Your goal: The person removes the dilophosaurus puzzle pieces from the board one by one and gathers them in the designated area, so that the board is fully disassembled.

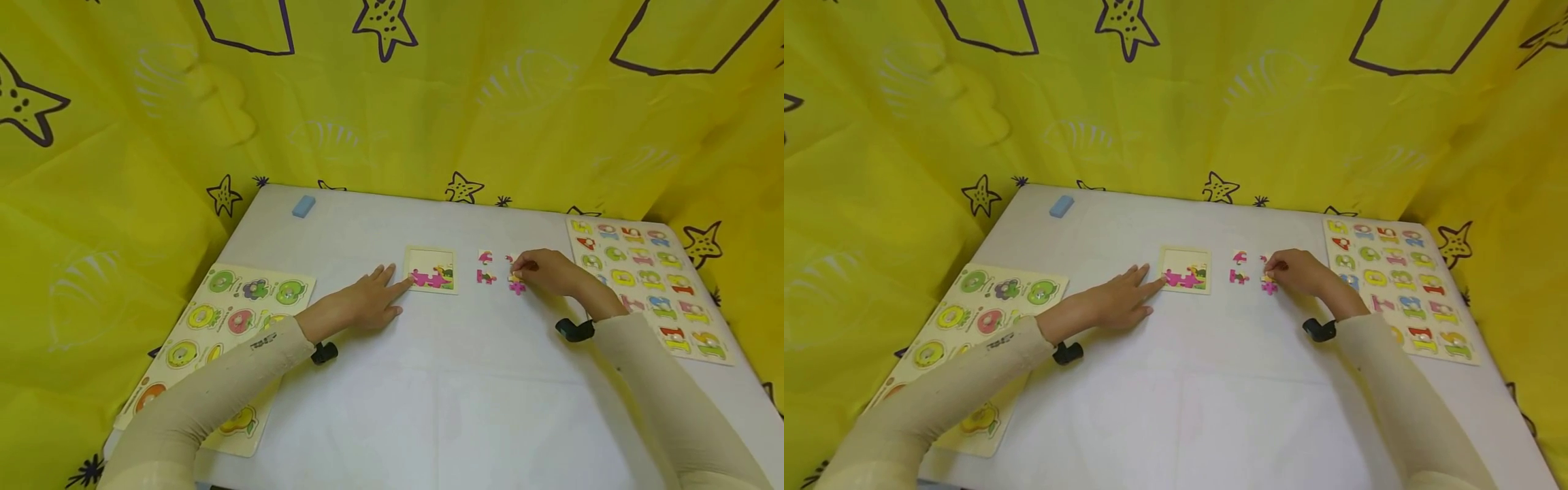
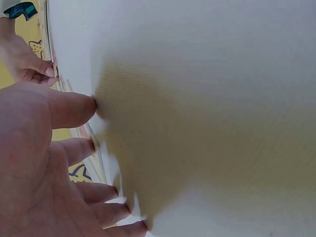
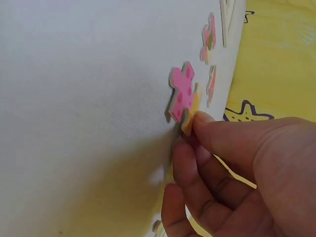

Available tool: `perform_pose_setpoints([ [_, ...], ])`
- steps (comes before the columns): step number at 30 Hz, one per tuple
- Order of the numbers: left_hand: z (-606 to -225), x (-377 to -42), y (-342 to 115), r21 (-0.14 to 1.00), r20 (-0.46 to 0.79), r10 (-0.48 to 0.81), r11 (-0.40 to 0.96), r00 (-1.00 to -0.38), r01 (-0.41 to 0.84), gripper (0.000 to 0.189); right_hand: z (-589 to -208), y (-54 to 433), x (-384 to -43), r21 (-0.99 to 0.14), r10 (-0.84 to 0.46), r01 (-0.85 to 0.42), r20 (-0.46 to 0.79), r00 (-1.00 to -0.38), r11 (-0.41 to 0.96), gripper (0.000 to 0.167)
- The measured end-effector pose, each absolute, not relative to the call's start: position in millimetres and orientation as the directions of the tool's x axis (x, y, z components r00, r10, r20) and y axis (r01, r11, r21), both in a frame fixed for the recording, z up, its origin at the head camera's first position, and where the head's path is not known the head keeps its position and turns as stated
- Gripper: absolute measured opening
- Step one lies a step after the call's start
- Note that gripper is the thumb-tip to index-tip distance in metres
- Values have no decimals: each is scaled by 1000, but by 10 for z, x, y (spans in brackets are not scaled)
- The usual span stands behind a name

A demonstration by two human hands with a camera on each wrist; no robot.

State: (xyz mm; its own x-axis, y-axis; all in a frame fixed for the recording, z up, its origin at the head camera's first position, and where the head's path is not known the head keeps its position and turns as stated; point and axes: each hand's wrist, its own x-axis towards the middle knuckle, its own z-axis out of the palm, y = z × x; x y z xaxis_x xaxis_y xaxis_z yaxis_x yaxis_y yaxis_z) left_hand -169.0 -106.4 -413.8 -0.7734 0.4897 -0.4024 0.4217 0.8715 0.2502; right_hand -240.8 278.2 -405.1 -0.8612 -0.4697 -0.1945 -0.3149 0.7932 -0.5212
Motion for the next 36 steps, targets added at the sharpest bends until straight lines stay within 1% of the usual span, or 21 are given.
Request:
perform_pose_setpoints([
  [4,-4124,-1685,-1061,253,-408,488,873,-772,418,66,-4099,2777,-2364,-522,-450,-305,-177,-875,797,17],
  [11,-4106,-1681,-1054,259,-409,486,874,-773,412,66,-4118,2754,-2353,-510,-440,-302,-173,-881,805,22],
  [15,-4108,-1682,-1051,264,-412,484,874,-772,408,66,-4111,2733,-2360,-509,-439,-297,-183,-880,808,22],
  [21,-4102,-1676,-1046,264,-413,485,874,-771,408,66,-4050,2661,-2379,-514,-437,-311,-143,-888,800,22],
  [24,-4101,-1674,-1045,259,-412,487,873,-770,414,66,-3979,2546,-2384,-525,-445,-323,-122,-887,788,22],
  [28,-4105,-1673,-1045,257,-413,485,874,-771,412,66,-3934,2304,-2376,-541,-464,-331,-127,-877,773,28],
  [31,-4107,-1677,-1046,260,-414,484,875,-771,409,66,-3967,2105,-2360,-554,-475,-336,-125,-871,762,33],
  [36,-4105,-1686,-1046,260,-408,489,872,-771,415,66,-4083,1856,-2345,-561,-523,-398,-73,-849,725,35],
])
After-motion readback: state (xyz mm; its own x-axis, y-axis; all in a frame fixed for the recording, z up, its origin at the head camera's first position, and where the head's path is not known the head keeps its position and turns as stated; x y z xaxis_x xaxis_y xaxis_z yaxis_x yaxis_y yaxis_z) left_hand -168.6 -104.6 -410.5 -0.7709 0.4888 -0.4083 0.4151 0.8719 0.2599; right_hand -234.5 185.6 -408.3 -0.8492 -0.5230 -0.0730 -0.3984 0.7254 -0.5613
